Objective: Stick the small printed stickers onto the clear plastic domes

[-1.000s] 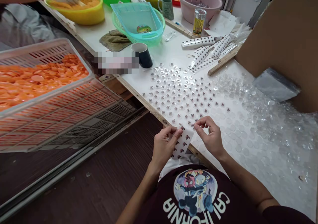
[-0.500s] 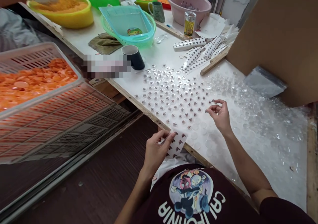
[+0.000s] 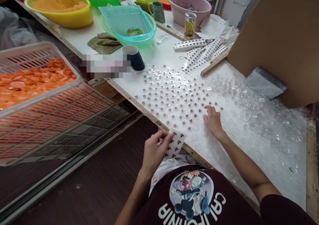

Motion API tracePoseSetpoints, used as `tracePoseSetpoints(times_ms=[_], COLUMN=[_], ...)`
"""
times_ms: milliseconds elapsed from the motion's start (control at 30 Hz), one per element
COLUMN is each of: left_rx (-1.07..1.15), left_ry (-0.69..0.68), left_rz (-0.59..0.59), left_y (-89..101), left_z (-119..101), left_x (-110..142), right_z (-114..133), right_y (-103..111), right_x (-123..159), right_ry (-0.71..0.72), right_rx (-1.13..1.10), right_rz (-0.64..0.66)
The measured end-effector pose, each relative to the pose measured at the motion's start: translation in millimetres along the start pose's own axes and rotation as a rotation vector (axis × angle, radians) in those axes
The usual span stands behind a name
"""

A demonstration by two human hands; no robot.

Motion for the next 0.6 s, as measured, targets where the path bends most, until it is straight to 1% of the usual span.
tracePoseSetpoints(times_ms=[67, 133, 167, 233, 300, 400, 600], left_rx=[0.006, 0.011, 0.012, 0.011, 0.014, 0.024, 0.015], left_ry=[0.000, 0.002, 0.003, 0.004, 0.005, 0.007, 0.004], left_rz=[0.005, 0.007, 0.006, 0.001, -0.002, -0.005, -0.019], left_y=[0.4, 1.2, 1.7, 2.6, 3.0, 3.4, 5.8], left_z=[0.7, 1.3, 1.5, 1.6, 1.0, -0.2, -2.2], left_x=[0.3, 0.6, 0.6, 0.6, 0.4, 0.2, -0.2], right_z=[-3.1, -10.6, -15.2, -23.3, -27.6, -27.1, -17.4], right_y=[6.3, 15.2, 18.9, 22.3, 21.1, 16.2, 6.4], right_x=[-3.0, -9.1, -13.2, -22.2, -29.7, -35.6, -36.6], right_ry=[-0.011, -0.063, -0.099, -0.175, -0.234, -0.265, -0.250], right_rx=[0.033, -0.045, -0.115, -0.245, -0.293, -0.235, -0.060], right_rz=[-0.056, -0.105, -0.109, -0.049, 0.047, 0.110, 0.098])
Point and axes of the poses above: each hand's wrist, its own x-axis away from the middle knuckle, its own y-axis out of the back of the hand, z = x × y, the point moved 4 cm from there along -x, towards the middle knuckle, and after that the axes turned 4 degrees about x, right-handed, at the moved point
